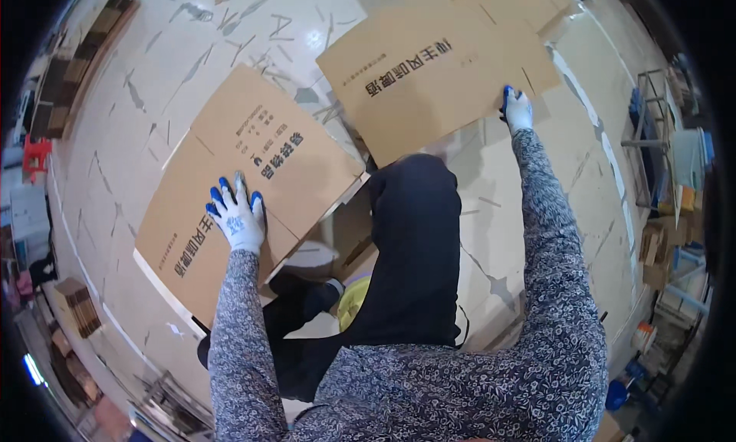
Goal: Fold flat corrugated cardboard sheets into boxes.
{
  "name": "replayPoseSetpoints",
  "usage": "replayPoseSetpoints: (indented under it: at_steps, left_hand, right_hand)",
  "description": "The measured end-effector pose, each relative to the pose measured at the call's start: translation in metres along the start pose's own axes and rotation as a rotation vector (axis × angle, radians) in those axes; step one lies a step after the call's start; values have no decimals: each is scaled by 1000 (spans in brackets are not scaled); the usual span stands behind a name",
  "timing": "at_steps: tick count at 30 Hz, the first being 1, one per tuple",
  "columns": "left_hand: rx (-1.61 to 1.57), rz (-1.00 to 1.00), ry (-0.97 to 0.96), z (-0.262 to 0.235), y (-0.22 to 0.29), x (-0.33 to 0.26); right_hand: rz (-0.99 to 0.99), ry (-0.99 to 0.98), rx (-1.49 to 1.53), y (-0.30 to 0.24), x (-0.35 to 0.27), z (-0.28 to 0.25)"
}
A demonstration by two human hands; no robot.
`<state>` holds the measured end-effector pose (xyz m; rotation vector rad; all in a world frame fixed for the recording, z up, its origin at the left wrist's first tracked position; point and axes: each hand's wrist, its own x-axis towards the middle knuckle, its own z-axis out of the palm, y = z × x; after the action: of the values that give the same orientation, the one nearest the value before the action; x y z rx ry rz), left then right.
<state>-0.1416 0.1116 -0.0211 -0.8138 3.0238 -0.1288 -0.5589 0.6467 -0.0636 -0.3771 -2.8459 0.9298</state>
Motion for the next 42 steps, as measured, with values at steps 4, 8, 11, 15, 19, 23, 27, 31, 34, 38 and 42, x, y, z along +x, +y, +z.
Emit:
replayPoseSetpoints:
  at_steps: [4,8,11,15,19,23,27,31,34,38,42]
  left_hand:
    - [38,-26,-35,-4,-12,-5]
    - [-32,-6,-5,0,-6,-3]
    - [-4,1,14,-7,-12,-7]
    - [-31,-45,0,-9,-13,-8]
    - [-138,-44,-1,-9,-3,0]
    - [-211,-86,14,-21,-13,-2]
    - [-415,-177,159,-29,-38,-14]
    - [-1552,-562,21,-60,-92,-30]
    - [-2128,-673,-20,-68,-141,-55]
    - [-1806,-742,178,-52,-206,-98]
    - [-878,-974,162,-40,-232,-132]
  right_hand:
    - [274,-339,-179,70,-3,87]
    - [611,-485,195,112,-17,127]
    - [821,-523,658,86,-47,133]
    - [925,-440,1148,33,-58,93]
    - [718,-628,1495,18,-14,24]
    - [388,-641,1523,-52,21,-36]
    - [251,-1066,1440,-106,15,-86]
    - [140,-1249,1361,-184,-111,-96]
    - [13,-1207,1193,-221,-214,-79]
    - [-510,-1140,565,-226,-329,10]
    - [-87,-1486,697,-211,-413,72]
